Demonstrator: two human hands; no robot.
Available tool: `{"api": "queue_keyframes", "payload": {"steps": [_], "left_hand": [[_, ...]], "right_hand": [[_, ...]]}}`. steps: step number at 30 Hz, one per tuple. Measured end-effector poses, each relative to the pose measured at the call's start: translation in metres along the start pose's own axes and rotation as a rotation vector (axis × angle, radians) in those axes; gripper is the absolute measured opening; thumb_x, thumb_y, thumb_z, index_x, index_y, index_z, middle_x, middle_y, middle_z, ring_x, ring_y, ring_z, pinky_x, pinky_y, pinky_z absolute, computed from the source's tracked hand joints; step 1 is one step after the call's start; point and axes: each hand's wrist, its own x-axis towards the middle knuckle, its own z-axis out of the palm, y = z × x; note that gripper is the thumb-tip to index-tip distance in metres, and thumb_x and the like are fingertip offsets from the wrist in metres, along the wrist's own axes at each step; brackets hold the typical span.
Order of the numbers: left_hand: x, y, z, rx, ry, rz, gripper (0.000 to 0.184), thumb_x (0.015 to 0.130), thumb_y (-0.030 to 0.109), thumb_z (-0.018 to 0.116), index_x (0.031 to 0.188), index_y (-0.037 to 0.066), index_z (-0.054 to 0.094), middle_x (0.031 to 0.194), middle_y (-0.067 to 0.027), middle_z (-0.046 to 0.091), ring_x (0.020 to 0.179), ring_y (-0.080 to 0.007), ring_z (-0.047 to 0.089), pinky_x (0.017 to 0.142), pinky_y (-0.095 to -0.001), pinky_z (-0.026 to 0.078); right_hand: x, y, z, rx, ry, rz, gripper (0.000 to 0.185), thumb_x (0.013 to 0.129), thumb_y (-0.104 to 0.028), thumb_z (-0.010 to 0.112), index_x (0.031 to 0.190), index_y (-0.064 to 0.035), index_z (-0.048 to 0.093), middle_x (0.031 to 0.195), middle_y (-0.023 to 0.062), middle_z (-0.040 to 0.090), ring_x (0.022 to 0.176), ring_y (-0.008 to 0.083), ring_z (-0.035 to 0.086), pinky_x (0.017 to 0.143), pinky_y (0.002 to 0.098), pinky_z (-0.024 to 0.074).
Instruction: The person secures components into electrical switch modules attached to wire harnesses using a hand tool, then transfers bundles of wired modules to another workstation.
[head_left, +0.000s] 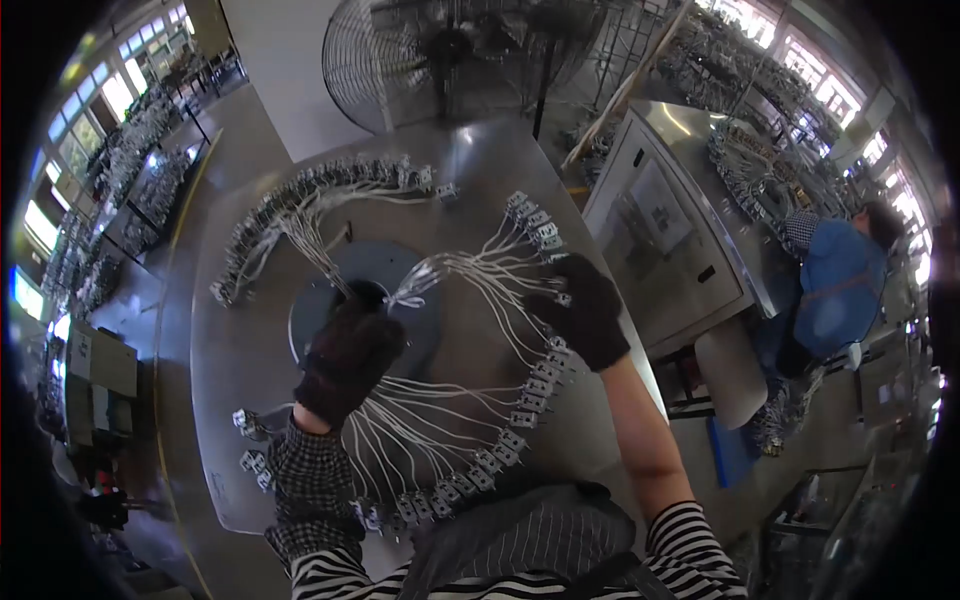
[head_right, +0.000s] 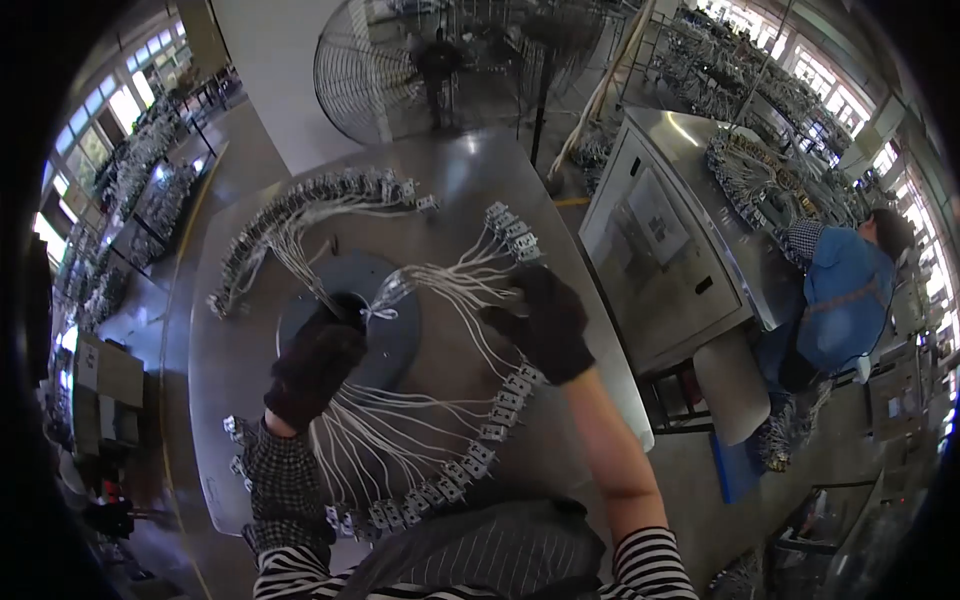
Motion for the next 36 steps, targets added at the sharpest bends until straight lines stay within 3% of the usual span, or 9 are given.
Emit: {"api": "queue_keyframes", "payload": {"steps": [2,4,10,14,20,21,23,27,36], "left_hand": [[-0.006,-0.015,-0.014,0.246,0.053,0.114,0.011,0.093,0.012,0.063,0.102,0.008,0.067,0.103,-0.0122,0.070,0.096,-0.0324,0.067,0.088,-0.0444,0.052],[-0.017,-0.009,-0.014,-0.588,0.022,-0.428,0.016,0.090,0.015,0.064,0.105,0.014,0.070,0.110,-0.0068,0.068,0.096,-0.0322,0.064,0.093,-0.0443,0.049],[-0.069,-0.076,0.037,0.493,0.209,0.004,0.019,0.084,0.016,0.069,0.103,0.017,0.071,0.098,-0.0072,0.069,0.087,-0.0299,0.065,0.075,-0.0448,0.052],[-0.066,-0.088,0.049,0.304,0.082,-0.296,0.014,0.082,0.016,0.071,0.095,0.016,0.070,0.089,-0.0089,0.069,0.083,-0.0315,0.066,0.070,-0.0476,0.051],[-0.089,-0.112,0.059,0.450,0.191,-0.110,0.024,0.090,0.020,0.062,0.112,0.011,0.064,0.101,-0.0129,0.068,0.092,-0.0309,0.065,0.079,-0.0469,0.050],[-0.092,-0.136,0.072,0.516,0.118,-0.076,0.039,0.097,0.022,0.054,0.133,0.006,0.060,0.115,-0.0146,0.068,0.104,-0.0298,0.064,0.088,-0.0450,0.050],[-0.070,-0.127,0.072,0.270,0.056,-0.283,0.013,0.090,0.021,0.064,0.091,0.008,0.066,0.085,-0.0150,0.064,0.081,-0.0323,0.063,0.072,-0.0438,0.051],[0.074,-0.099,0.156,0.077,-0.165,0.163,0.014,0.091,0.022,0.063,0.093,0.008,0.065,0.087,-0.0148,0.064,0.083,-0.0318,0.063,0.073,-0.0436,0.050],[0.121,0.216,0.423,-0.441,-0.730,0.979,0.017,0.093,0.023,0.060,0.100,0.008,0.063,0.095,-0.0140,0.063,0.089,-0.0303,0.061,0.077,-0.0429,0.050]], "right_hand": [[0.048,-0.029,0.044,0.208,0.032,-0.206,0.050,0.071,-0.040,0.085,0.104,-0.0098,0.062,0.092,0.0097,0.066,0.083,0.0332,0.066,0.076,0.0452,0.0524],[0.079,-0.023,0.112,0.148,0.117,-0.570,0.048,0.072,-0.042,0.081,0.103,-0.0102,0.061,0.096,0.0100,0.068,0.089,0.0339,0.066,0.077,0.0466,0.0529],[0.092,-0.027,0.134,-0.089,-0.592,-0.245,0.057,0.074,-0.052,0.075,0.112,-0.0112,0.062,0.099,0.0174,0.069,0.096,0.0371,0.067,0.085,0.0475,0.0528],[0.092,0.022,0.052,-0.081,-0.280,-0.311,0.051,0.076,-0.052,0.076,0.100,-0.0088,0.064,0.092,0.0160,0.068,0.087,0.0369,0.067,0.078,0.0448,0.0536],[-0.079,0.070,-0.171,0.605,0.392,0.514,0.036,0.074,-0.024,0.089,0.078,-0.0038,0.059,0.063,-0.0001,0.058,0.058,0.0110,0.055,0.055,0.0320,0.0462],[-0.125,0.051,-0.199,0.427,0.492,0.497,0.039,0.073,-0.026,0.089,0.077,-0.0053,0.057,0.062,0.0004,0.055,0.057,0.0117,0.053,0.055,0.0327,0.0446],[-0.216,0.024,-0.242,0.178,0.688,0.538,0.042,0.072,-0.028,0.090,0.075,-0.0067,0.054,0.060,0.0008,0.053,0.056,0.0125,0.051,0.054,0.0334,0.0430],[-0.401,-0.061,-0.283,-0.676,0.981,0.779,0.043,0.069,-0.032,0.090,0.076,-0.0088,0.055,0.062,0.0087,0.051,0.058,0.0265,0.058,0.055,0.0389,0.0436],[-0.617,-0.394,-0.334,-1.619,1.714,1.306,0.047,0.070,-0.047,0.085,0.085,-0.0094,0.062,0.075,0.0138,0.065,0.072,0.0364,0.065,0.062,0.0445,0.0484]]}}
